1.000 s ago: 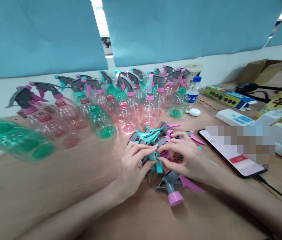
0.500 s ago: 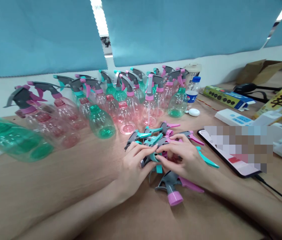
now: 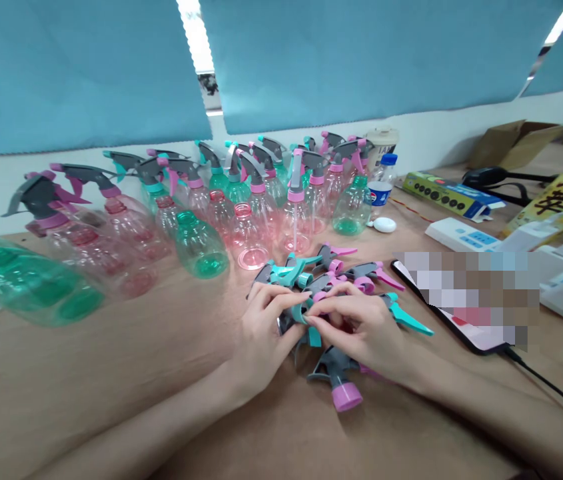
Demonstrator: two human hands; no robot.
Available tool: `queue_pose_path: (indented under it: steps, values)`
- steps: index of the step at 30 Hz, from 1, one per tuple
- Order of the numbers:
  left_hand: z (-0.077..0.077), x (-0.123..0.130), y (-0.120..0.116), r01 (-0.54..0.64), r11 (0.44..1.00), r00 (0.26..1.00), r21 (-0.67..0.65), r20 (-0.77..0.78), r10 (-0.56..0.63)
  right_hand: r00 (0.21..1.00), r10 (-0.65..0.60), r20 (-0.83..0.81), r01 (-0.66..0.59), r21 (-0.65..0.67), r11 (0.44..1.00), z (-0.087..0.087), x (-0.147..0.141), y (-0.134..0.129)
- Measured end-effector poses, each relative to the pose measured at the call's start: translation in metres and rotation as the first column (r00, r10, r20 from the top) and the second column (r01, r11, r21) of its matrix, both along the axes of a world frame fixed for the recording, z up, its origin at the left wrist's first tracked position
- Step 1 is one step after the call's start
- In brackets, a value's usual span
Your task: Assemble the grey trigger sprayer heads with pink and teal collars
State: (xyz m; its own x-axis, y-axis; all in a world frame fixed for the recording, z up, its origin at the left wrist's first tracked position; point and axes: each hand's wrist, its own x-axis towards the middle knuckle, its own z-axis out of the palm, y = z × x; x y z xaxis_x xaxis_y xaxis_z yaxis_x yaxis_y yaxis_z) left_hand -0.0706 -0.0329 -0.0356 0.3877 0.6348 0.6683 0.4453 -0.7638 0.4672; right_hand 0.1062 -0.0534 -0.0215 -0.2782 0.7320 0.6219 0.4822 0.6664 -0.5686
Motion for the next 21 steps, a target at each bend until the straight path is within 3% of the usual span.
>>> queue_pose_path:
  steps: [9,16,21]
  values:
    - [0.0027,0.0005,-0.0017,0.016,1.000,1.000,-0.005,-0.015,-0.016,0.993,-0.084,0.077,0.076,0.101,0.992,0.0014,0.0061,0.0036]
    - [0.0028,-0.0001,-0.0011,-0.072,0.994,0.996,-0.086,0.044,0.076,0.991,0.079,0.105,-0.084,0.042,0.996,0.0006,0.0061,0.0016]
    - [0.0034,-0.0006,-0.0038,-0.059,0.997,0.997,-0.054,0.049,0.061,0.993,0.038,0.112,-0.047,0.076,0.996,0.0024,0.0086,-0.0012]
